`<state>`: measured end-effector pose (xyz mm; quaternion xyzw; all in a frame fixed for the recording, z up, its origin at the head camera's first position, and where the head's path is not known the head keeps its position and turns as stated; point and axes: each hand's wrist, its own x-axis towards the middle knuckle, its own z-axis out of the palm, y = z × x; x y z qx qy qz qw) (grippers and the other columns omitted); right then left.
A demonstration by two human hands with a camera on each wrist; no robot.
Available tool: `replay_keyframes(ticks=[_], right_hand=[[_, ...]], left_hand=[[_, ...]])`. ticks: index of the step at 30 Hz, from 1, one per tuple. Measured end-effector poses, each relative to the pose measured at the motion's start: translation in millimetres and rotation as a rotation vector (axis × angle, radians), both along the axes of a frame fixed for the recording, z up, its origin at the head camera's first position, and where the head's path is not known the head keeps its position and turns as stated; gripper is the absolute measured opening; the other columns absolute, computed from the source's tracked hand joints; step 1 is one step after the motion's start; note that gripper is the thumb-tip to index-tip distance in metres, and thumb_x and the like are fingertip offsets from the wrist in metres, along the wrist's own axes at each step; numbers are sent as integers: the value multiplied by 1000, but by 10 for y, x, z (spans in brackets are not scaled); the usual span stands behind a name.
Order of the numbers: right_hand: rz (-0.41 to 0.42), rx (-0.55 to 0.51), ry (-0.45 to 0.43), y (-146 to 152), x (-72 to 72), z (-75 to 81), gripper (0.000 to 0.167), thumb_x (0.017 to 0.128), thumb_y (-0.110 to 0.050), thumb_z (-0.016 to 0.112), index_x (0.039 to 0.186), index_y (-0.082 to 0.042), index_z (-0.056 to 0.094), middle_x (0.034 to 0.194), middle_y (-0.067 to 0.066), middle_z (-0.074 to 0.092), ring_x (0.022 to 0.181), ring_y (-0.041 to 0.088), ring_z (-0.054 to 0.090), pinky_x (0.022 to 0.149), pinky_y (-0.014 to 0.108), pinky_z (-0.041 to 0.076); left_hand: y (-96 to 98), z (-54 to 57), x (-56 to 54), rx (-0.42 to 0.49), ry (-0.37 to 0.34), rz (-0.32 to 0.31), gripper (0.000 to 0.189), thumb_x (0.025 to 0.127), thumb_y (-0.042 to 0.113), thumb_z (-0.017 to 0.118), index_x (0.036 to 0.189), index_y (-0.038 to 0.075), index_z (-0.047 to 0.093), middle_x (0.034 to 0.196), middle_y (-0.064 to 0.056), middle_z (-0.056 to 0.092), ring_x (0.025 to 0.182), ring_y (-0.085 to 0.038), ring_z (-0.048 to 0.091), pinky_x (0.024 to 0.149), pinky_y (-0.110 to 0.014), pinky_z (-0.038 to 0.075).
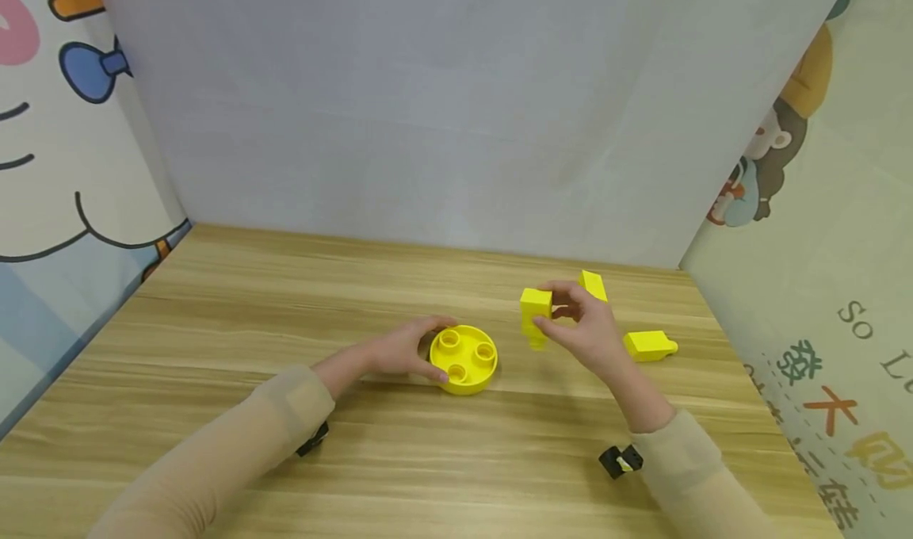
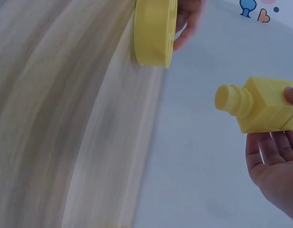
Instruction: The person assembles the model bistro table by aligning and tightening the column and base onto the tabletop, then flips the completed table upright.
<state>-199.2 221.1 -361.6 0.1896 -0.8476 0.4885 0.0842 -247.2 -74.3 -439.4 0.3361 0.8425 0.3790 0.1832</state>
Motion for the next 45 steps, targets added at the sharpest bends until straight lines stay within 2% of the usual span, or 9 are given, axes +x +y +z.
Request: replay_keyframes(ticks=[7, 14, 19, 25, 31, 39, 41, 45], right_hand=[[40, -90, -129, -142, -60, -150, 43, 83, -10, 72, 123, -7, 55, 119, 9, 56, 104, 19, 56, 92, 37, 49], [72, -177, -237, -204, -134, -273, 43, 83, -4, 71, 122, -3, 54, 120, 15, 58, 110, 28, 56, 90, 28, 51], [108, -182, -325, -228, -177, -346, 42, 84, -2, 69, 123, -5, 52, 123, 14, 57, 113, 27, 56, 91, 29, 50], [218, -170, -334, -244, -215, -389, 44, 82, -2, 71, 122, -2, 53, 124, 16, 56, 114, 28, 56, 92, 32, 51], [301, -170, -359, -221, -258, -407, 42, 82, 2, 69, 121, 2, 52, 124, 18, 53, 115, 29, 55, 91, 31, 50], [360, -49, -352, -197, -365, -422, 42, 83, -4, 71, 121, -3, 52, 125, 13, 53, 119, 28, 53, 97, 41, 47], [362, -45, -351, -190, -378, -423, 42, 83, -4, 71, 121, -4, 52, 124, 14, 54, 118, 29, 52, 97, 43, 47], [340, -35, -330, -175, -372, -445, 43, 82, -3, 71, 121, -3, 52, 123, 15, 54, 114, 29, 55, 94, 38, 49]], left_hand=[[-5, 23, 19, -13, -4, -5, 89, 75, 36, 80, 145, 8, 33, 148, -10, 36, 137, -27, 32, 114, -45, 23], [-6, 28, 21, -17, -6, 3, 90, 74, 36, 80, 145, 8, 33, 148, -9, 36, 138, -26, 31, 114, -45, 23], [-5, 25, 22, -25, -12, 0, 90, 74, 38, 79, 146, 10, 32, 149, -8, 36, 137, -26, 31, 114, -46, 23], [0, 13, 8, -27, -29, 11, 90, 74, 38, 80, 146, 13, 32, 148, -5, 36, 137, -23, 32, 114, -44, 24], [2, 9, 5, -17, -23, 7, 90, 74, 37, 80, 146, 11, 33, 148, -7, 37, 137, -24, 33, 114, -45, 24], [0, -18, -6, -25, -33, 16, 89, 74, 39, 79, 146, 13, 33, 149, -6, 36, 137, -24, 31, 114, -46, 22], [2, -20, -8, -28, -36, 17, 89, 74, 39, 79, 146, 14, 33, 149, -5, 36, 138, -23, 31, 114, -45, 22], [9, -26, -14, -30, -38, 15, 90, 74, 39, 79, 146, 14, 32, 149, -4, 35, 138, -22, 31, 114, -44, 22]])
